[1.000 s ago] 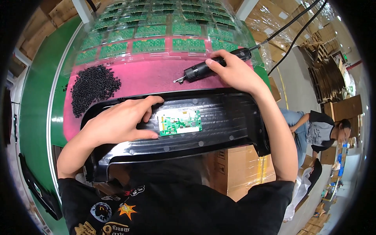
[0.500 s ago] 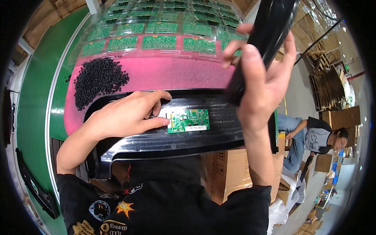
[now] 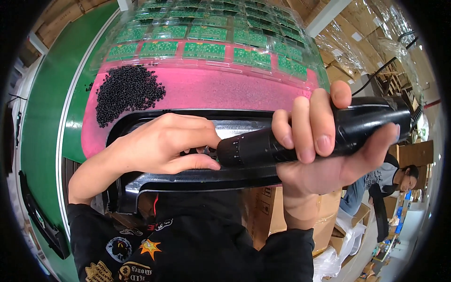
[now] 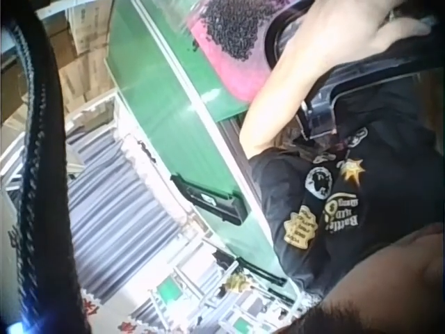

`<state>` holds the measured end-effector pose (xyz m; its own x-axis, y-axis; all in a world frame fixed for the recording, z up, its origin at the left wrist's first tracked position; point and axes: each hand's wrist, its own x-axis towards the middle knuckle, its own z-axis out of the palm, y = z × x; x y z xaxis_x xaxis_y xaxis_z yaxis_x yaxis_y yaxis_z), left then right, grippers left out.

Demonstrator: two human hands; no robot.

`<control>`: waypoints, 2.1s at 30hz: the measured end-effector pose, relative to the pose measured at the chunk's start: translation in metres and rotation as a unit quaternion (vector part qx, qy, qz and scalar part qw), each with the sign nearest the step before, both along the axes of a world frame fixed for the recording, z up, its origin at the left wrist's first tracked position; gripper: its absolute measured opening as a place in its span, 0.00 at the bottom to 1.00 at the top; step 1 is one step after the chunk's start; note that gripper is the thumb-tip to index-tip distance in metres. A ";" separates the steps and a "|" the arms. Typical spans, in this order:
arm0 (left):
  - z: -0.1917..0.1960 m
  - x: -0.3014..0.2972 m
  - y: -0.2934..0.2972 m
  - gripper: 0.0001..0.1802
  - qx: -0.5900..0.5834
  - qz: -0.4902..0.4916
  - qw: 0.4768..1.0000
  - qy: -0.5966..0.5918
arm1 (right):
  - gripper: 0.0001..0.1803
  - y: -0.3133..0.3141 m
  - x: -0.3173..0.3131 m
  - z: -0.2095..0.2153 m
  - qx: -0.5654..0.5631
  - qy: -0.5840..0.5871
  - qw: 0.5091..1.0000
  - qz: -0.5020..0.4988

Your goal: Assembling circuit boards into plastic housings and securing them with screws.

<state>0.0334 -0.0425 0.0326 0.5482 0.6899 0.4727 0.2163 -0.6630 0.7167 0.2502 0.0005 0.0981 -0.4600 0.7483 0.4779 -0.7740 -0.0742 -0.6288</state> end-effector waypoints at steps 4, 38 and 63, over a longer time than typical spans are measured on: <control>0.000 0.001 -0.003 0.14 0.054 0.036 0.997 0.030 | 0.22 -0.003 0.001 0.001 0.036 -0.018 0.999 0.016; -0.002 0.007 -0.005 0.09 0.004 0.058 0.998 0.017 | 0.18 -0.036 0.012 0.016 0.151 -0.015 0.978 -0.145; -0.003 0.007 -0.002 0.10 0.115 0.061 0.991 0.025 | 0.24 -0.039 0.005 0.004 0.149 0.005 0.978 -0.148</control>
<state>0.0401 -0.0444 0.0298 0.4929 0.6300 0.6001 0.3366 -0.7741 0.5362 0.2554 -0.0388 0.1023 -0.2390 0.6749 0.6982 -0.7404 0.3385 -0.5807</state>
